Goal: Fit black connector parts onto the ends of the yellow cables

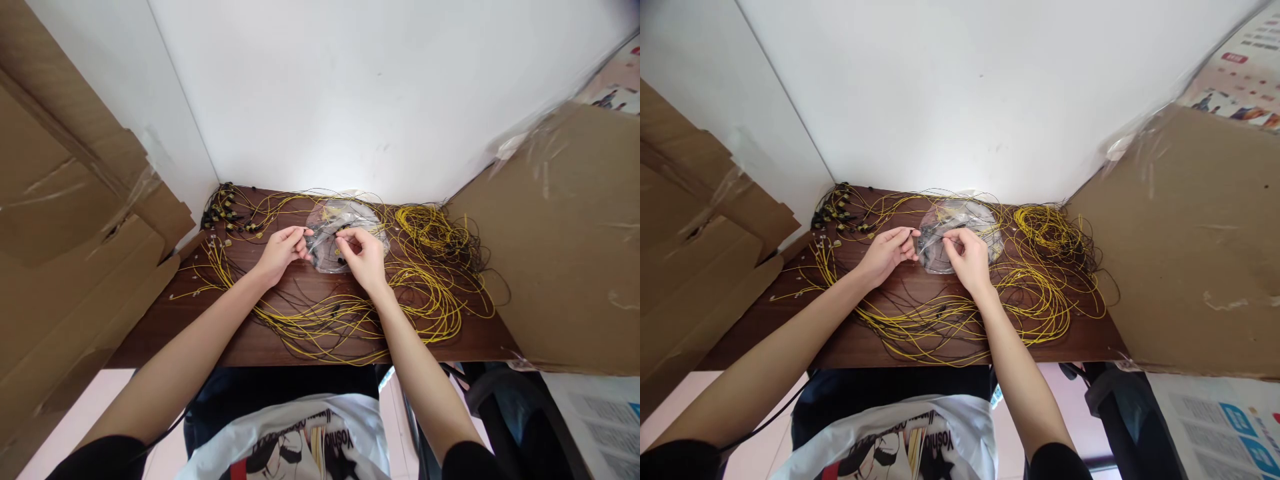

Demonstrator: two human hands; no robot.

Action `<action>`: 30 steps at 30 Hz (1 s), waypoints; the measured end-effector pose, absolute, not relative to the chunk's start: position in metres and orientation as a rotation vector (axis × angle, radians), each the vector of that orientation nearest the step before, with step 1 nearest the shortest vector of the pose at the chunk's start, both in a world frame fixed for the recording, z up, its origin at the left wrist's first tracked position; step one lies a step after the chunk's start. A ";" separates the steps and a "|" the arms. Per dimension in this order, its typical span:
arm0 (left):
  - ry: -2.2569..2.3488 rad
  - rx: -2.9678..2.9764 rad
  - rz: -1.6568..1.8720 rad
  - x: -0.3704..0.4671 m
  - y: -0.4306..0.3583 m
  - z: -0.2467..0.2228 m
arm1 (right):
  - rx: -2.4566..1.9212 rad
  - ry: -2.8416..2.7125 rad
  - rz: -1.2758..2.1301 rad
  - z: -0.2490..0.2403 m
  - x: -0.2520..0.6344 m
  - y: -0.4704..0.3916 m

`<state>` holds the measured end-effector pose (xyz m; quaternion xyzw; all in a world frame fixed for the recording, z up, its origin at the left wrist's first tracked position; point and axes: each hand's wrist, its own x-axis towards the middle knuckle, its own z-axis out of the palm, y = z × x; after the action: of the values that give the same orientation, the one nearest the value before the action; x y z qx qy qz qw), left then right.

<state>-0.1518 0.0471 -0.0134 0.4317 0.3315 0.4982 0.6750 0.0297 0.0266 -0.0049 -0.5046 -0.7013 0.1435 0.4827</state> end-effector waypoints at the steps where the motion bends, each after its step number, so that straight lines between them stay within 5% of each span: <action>1: 0.751 0.961 1.128 -0.152 0.047 -0.013 | -1.233 -1.702 0.344 -0.005 0.030 0.027; 12: 0.847 1.072 1.160 -0.151 0.047 -0.014 | -1.247 -1.606 0.300 -0.002 0.038 0.029; 22: 0.917 1.153 1.419 -0.152 0.048 -0.009 | -0.951 -1.064 1.193 0.013 0.065 0.033; 30: 0.817 1.008 1.477 -0.159 0.053 -0.004 | -0.603 -0.770 1.352 0.026 0.074 0.029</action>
<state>-0.1587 0.0532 -0.0043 0.4268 0.3457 0.6252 0.5545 0.0739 0.0291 0.0255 -0.2675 -0.3419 0.6001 0.6719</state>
